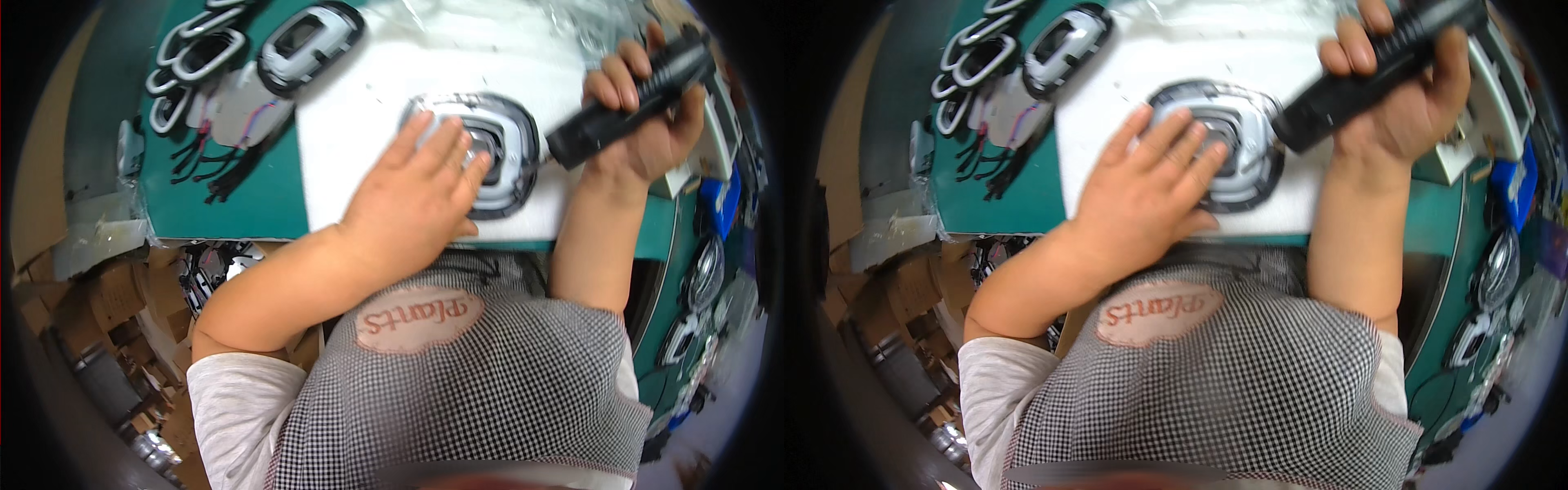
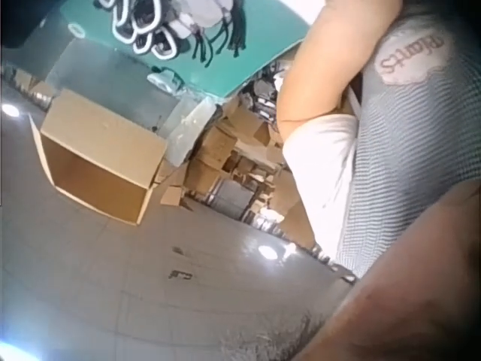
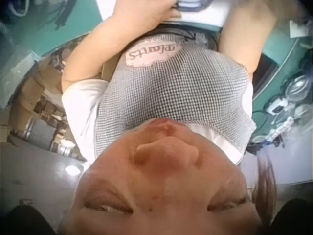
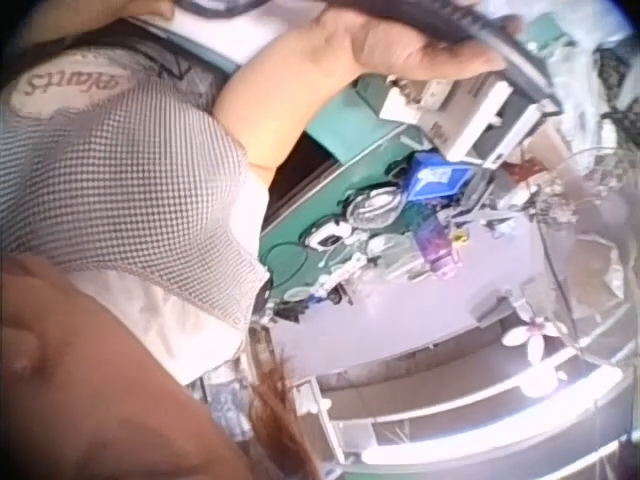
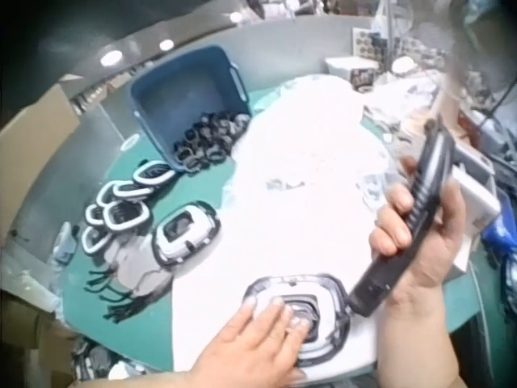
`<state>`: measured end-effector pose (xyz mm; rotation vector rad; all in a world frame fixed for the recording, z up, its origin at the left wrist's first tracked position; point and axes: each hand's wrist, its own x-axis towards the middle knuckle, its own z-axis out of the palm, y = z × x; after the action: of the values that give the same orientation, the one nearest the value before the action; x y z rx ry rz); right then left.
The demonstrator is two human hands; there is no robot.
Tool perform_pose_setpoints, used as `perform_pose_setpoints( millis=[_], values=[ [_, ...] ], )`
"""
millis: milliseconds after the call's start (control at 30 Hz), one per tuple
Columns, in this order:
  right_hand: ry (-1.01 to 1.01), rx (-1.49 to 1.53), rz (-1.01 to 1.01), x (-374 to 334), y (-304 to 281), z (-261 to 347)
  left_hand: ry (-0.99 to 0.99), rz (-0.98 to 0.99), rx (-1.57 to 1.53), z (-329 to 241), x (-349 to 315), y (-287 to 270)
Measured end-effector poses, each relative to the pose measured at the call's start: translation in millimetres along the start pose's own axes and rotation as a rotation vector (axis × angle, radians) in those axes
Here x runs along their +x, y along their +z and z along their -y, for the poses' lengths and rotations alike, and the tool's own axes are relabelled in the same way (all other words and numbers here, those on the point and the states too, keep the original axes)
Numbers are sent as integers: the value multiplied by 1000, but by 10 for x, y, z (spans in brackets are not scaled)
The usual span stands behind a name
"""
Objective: The person assembles plastic housing components using an electric screwdriver.
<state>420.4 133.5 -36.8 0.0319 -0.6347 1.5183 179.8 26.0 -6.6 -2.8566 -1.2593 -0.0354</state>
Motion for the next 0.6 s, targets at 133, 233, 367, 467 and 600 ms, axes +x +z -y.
perform_pose_setpoints(
  millis=[133,233,367,467,600],
  values=[
    [14,-16,-5,-53,46,19,-18,-109,-111,-50,-103,142],
    [4,-40,-21,-76,105,2,-19,-242,-193,98,-81,37],
    [-3,-11,5,-68,112,39,-74,-572,-84,680,71,-289],
    [-5,-21,5,-60,100,2,-271,-643,-63,1417,342,-438],
    [13,-23,11,-35,116,-32,-548,-505,77,2412,769,-273]
  ],
)
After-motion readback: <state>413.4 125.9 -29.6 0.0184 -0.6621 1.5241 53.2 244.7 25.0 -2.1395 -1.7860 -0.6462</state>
